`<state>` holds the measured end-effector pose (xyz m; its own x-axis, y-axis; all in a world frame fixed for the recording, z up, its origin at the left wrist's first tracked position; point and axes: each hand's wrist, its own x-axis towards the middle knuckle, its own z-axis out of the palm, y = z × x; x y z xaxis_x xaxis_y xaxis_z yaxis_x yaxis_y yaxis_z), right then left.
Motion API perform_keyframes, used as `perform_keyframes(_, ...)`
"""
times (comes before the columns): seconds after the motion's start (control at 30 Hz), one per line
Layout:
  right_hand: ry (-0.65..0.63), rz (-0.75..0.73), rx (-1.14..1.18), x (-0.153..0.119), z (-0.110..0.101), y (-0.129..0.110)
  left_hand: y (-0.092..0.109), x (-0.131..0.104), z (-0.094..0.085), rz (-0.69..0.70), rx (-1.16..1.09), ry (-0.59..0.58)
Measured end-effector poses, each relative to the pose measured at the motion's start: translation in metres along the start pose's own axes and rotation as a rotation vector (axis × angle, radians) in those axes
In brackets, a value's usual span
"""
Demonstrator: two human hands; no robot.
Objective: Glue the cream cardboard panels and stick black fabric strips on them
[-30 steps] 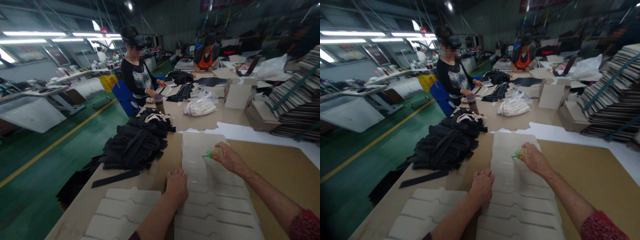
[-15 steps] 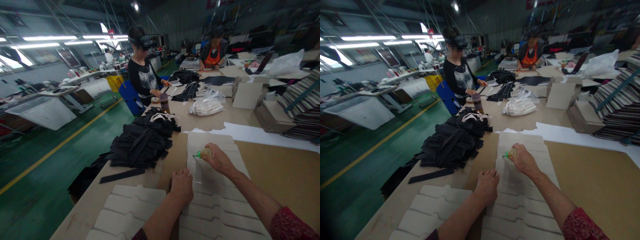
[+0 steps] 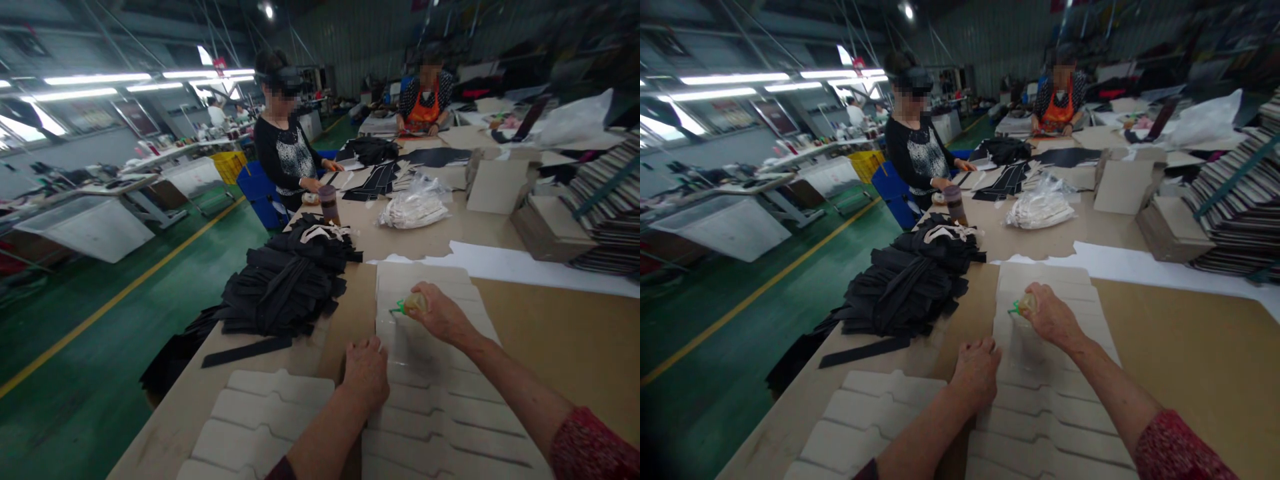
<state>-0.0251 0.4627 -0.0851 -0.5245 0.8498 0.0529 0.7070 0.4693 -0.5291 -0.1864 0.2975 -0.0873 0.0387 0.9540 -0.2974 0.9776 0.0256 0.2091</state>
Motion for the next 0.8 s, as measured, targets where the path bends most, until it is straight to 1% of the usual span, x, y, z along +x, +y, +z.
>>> perform_keyframes(0.13, -0.012, 0.05, -0.027, -0.007, -0.024, 0.026, 0.0, -0.001, -0.001, 0.007, -0.012, 0.003)
perform_keyframes(0.2, 0.003, 0.069, -0.022, -0.009, -0.027, 0.03, 0.001, -0.001, -0.001, 0.009, -0.013, 0.006)
perform_keyframes(0.27, 0.022, 0.071, -0.005, -0.01, -0.019, 0.025, 0.0, -0.001, -0.001, 0.014, -0.006, 0.01)
perform_keyframes(0.4, 0.074, 0.03, 0.067, -0.008, 0.004, 0.001, -0.001, 0.0, 0.0, 0.027, 0.019, 0.013)
perform_keyframes(0.47, 0.108, 0.036, 0.128, -0.007, 0.006, -0.003, -0.001, -0.001, 0.001, 0.033, 0.026, 0.022)
perform_keyframes(0.53, 0.125, 0.104, 0.232, -0.009, -0.002, 0.004, -0.003, -0.002, 0.002, 0.04, 0.02, 0.046)
perform_keyframes(0.6, 0.157, 0.232, 0.357, -0.014, -0.017, 0.019, -0.005, -0.001, 0.002, 0.042, 0.0, 0.09)
perform_keyframes(0.67, 0.215, 0.369, 0.469, -0.021, -0.034, 0.038, -0.009, 0.003, 0.002, 0.02, -0.028, 0.151)
perform_keyframes(0.73, 0.264, 0.453, 0.548, -0.029, -0.048, 0.055, -0.015, 0.013, 0.001, -0.036, -0.051, 0.217)
perform_keyframes(0.8, 0.278, 0.489, 0.583, -0.036, -0.056, 0.068, -0.02, 0.028, 0.002, -0.105, -0.062, 0.273)
